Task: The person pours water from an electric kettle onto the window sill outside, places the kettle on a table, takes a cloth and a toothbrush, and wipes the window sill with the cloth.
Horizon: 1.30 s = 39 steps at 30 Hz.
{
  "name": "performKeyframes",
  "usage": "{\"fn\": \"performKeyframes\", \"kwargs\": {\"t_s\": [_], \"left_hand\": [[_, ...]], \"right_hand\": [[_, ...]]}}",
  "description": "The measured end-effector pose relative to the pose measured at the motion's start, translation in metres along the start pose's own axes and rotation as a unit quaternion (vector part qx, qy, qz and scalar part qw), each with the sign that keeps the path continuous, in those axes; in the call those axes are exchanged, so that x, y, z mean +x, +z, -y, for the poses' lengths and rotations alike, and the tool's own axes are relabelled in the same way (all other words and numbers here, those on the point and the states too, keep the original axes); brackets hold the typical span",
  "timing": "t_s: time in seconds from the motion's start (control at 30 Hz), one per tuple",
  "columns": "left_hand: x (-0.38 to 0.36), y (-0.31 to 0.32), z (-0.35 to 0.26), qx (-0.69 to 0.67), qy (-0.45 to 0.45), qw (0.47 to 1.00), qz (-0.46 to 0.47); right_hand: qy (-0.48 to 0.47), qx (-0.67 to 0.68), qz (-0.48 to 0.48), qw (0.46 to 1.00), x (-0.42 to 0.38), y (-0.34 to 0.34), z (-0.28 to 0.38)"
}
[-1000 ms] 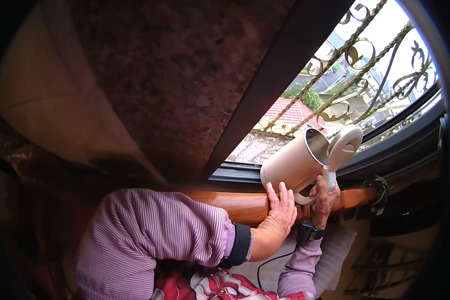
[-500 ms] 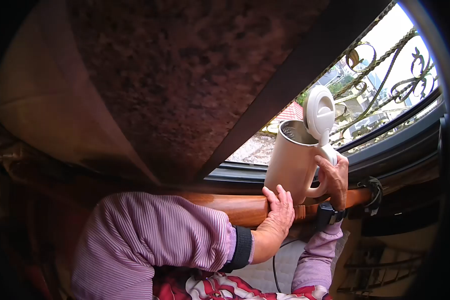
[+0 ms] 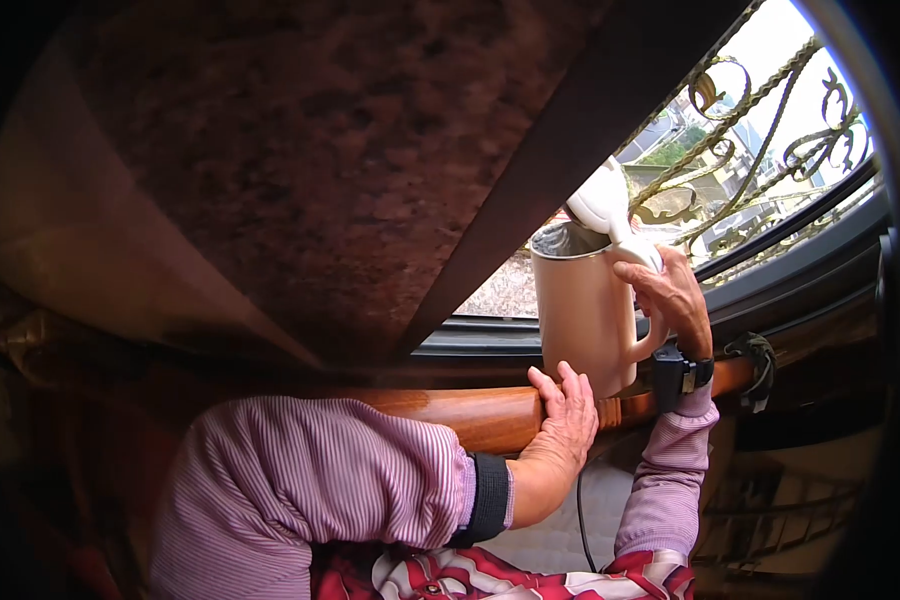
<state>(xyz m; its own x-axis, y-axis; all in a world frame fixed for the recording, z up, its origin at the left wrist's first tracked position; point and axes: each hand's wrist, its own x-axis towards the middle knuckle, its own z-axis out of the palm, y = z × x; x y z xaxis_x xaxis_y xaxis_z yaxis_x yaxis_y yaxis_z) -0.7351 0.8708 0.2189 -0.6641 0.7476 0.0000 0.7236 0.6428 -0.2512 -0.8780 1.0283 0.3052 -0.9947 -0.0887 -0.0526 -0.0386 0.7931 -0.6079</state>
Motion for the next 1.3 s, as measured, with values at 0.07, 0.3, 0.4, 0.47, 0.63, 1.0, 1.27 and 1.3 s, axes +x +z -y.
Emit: {"fn": "performKeyframes", "kwargs": {"t_s": [0.07, 0.3, 0.4, 0.47, 0.63, 1.0, 1.27, 1.3], "left_hand": [[-0.010, 0.016, -0.012, 0.006, -0.011, 1.000, -0.016], [-0.015, 0.035, -0.023, 0.018, -0.016, 0.999, -0.027], [-0.018, 0.044, -0.020, 0.010, -0.014, 0.999, -0.032], [-0.015, 0.054, -0.016, 0.004, -0.009, 0.999, -0.039], [-0.016, 0.050, -0.034, 0.020, -0.029, 0.999, -0.031], [0.004, 0.070, -0.013, -0.015, -0.004, 0.998, -0.058], [0.007, 0.075, -0.006, -0.016, 0.014, 0.998, -0.061], [0.007, 0.076, -0.006, -0.015, 0.014, 0.998, -0.063]], "right_hand": [[-0.013, -0.031, -0.024, 0.999, -0.012, 0.013, -0.001], [-0.021, -0.050, -0.051, 0.997, -0.017, 0.016, -0.005], [0.003, -0.054, -0.053, 0.997, -0.013, 0.012, -0.016], [0.011, -0.055, -0.077, 0.996, -0.011, 0.014, -0.018], [0.007, -0.029, -0.110, 0.993, -0.028, 0.002, -0.029], [-0.026, 0.129, -0.185, 0.974, -0.019, 0.001, -0.073], [-0.036, 0.259, -0.207, 0.943, -0.028, 0.008, -0.069], [-0.041, 0.264, -0.201, 0.943, -0.028, 0.008, -0.067]]}}
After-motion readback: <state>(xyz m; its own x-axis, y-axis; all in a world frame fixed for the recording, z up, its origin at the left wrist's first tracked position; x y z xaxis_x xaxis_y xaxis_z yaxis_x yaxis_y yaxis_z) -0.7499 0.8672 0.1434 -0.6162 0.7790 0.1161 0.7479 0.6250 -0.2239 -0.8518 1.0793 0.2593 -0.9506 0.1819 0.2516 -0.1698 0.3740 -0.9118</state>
